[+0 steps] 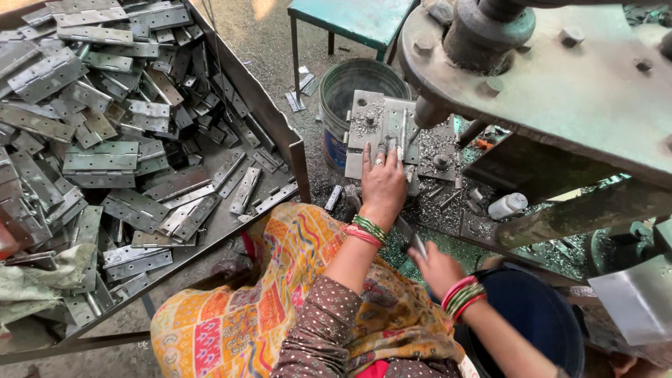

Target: The person sits at a manual punching machine, repeatedly picking up metal hinge pieces from a bin, placing them into the machine's die, and operating the lever to punch holes. The processed pieces are then discarded into a pile.

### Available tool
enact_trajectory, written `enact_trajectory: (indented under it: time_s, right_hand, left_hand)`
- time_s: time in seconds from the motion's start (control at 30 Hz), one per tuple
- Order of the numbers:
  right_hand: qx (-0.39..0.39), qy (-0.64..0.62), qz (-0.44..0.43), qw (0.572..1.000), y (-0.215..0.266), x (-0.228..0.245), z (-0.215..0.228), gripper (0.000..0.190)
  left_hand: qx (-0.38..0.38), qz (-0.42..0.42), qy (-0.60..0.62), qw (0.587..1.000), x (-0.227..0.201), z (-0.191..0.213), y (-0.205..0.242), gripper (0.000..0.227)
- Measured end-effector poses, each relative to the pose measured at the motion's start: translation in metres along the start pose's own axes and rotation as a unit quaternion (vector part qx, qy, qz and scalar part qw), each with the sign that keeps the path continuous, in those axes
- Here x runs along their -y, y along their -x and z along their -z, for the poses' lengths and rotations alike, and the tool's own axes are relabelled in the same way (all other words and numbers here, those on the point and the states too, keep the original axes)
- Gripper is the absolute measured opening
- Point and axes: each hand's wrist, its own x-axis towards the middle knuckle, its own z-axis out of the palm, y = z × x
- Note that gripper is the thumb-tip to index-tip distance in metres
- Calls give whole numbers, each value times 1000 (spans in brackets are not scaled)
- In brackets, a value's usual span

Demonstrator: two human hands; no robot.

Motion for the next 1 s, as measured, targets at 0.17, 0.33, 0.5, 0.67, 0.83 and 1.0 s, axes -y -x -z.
enact_trajectory:
  time_s: [0.17, 0.33, 0.5, 0.67, 0.83, 1.0]
  right_hand:
    - [-69, -87, 11, 994, 31, -7, -63, 44]
    - [-13, -46, -2, 999, 13, -4, -44, 48]
    - [71, 41, -33, 996, -4, 16, 24, 60]
    - [63, 71, -14, 995, 0, 36, 46, 58]
    - [30, 86, 10, 996, 0, 32, 44, 58]
    - [23, 29, -15, 999, 10, 16, 10, 52]
  left_hand:
    - [-5, 12, 86, 996, 6, 29, 11, 36]
    - [-14, 55, 196, 979, 15, 79, 49, 48]
    - [-5, 52, 94, 994, 17, 90, 58, 74]
    - [91, -5, 0, 996, 4, 38, 18, 53]
    - [66, -7, -22, 998, 14, -8, -17, 58]
    - [60, 0, 13, 998, 23, -20, -30, 65]
